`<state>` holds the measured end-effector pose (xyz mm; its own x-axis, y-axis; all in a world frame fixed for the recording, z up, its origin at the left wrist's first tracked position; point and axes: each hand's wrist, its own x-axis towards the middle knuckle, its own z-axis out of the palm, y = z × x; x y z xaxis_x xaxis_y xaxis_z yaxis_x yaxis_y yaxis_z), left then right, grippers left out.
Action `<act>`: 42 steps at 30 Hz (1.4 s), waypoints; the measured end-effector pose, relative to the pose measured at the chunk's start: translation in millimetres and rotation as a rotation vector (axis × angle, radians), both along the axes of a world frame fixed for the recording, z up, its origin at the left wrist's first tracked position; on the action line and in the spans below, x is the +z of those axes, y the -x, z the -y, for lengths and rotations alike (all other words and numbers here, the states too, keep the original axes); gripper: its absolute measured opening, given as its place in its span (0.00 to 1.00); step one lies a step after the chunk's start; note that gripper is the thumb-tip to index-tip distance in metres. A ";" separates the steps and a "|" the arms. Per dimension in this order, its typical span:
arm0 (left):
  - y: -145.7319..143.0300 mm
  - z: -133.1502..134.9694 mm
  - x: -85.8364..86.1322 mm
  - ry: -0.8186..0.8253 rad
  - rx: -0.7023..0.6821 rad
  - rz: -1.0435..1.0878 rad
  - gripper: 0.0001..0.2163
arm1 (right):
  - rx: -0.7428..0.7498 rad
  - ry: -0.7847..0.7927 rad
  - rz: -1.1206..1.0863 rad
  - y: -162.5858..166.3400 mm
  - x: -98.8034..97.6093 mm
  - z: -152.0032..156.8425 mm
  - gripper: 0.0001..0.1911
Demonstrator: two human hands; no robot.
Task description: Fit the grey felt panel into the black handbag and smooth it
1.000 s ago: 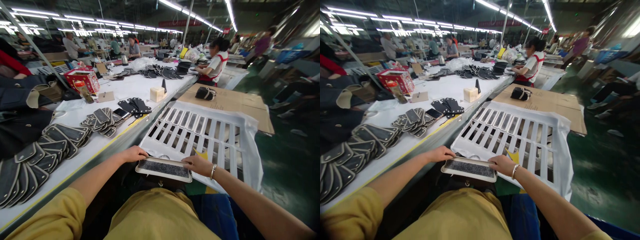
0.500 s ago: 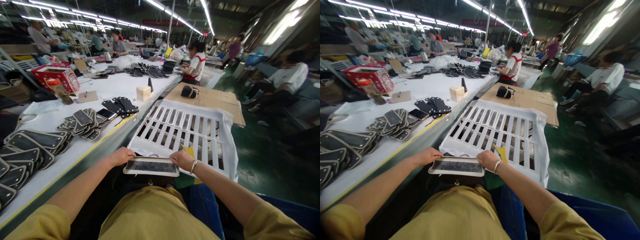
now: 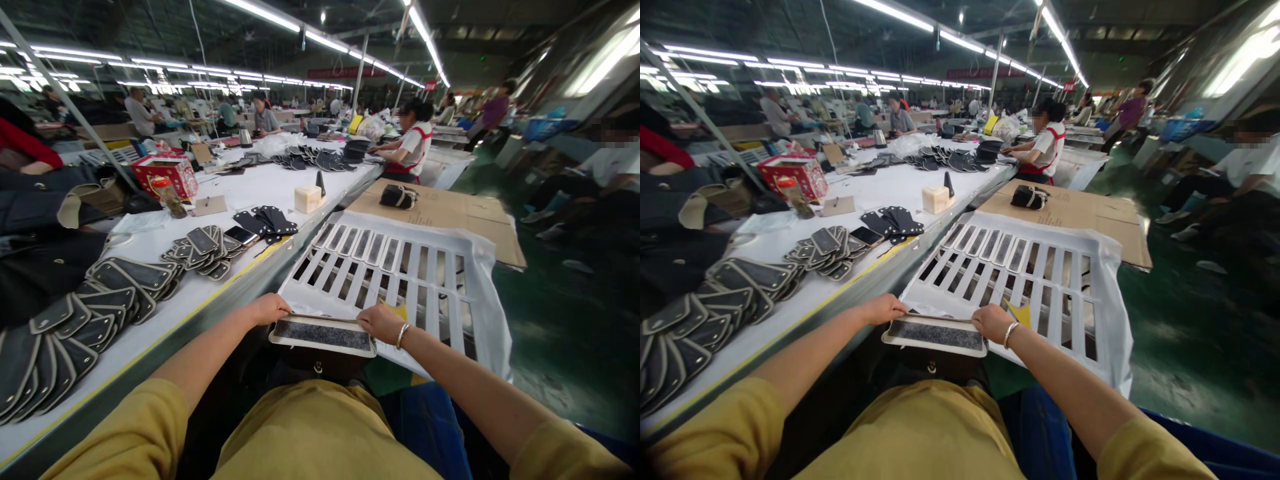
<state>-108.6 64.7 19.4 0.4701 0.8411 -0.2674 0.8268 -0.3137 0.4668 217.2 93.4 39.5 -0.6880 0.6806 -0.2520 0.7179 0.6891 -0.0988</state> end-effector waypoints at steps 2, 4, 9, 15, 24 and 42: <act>-0.9 0.5 3.0 0.002 0.008 -0.007 0.15 | 0.015 0.001 0.019 1.3 1.3 1.1 0.15; -2.2 0.7 5.5 0.000 0.000 -0.013 0.15 | 0.031 0.008 0.034 0.8 3.4 2.3 0.15; -4.8 -0.6 10.4 0.000 -0.080 -0.019 0.14 | 0.079 0.066 0.043 -6.9 11.8 1.4 0.14; -9.6 -10.8 9.5 -0.048 -0.127 -0.099 0.13 | -0.014 0.043 0.113 -1.4 13.2 -4.3 0.16; -18.4 -13.3 5.1 -0.112 -0.102 -0.246 0.13 | -0.044 -0.030 0.215 12.2 -4.3 -5.2 0.13; -12.3 -9.4 13.6 -0.064 -0.209 -0.133 0.12 | 0.128 -0.030 0.151 5.5 13.1 -0.5 0.15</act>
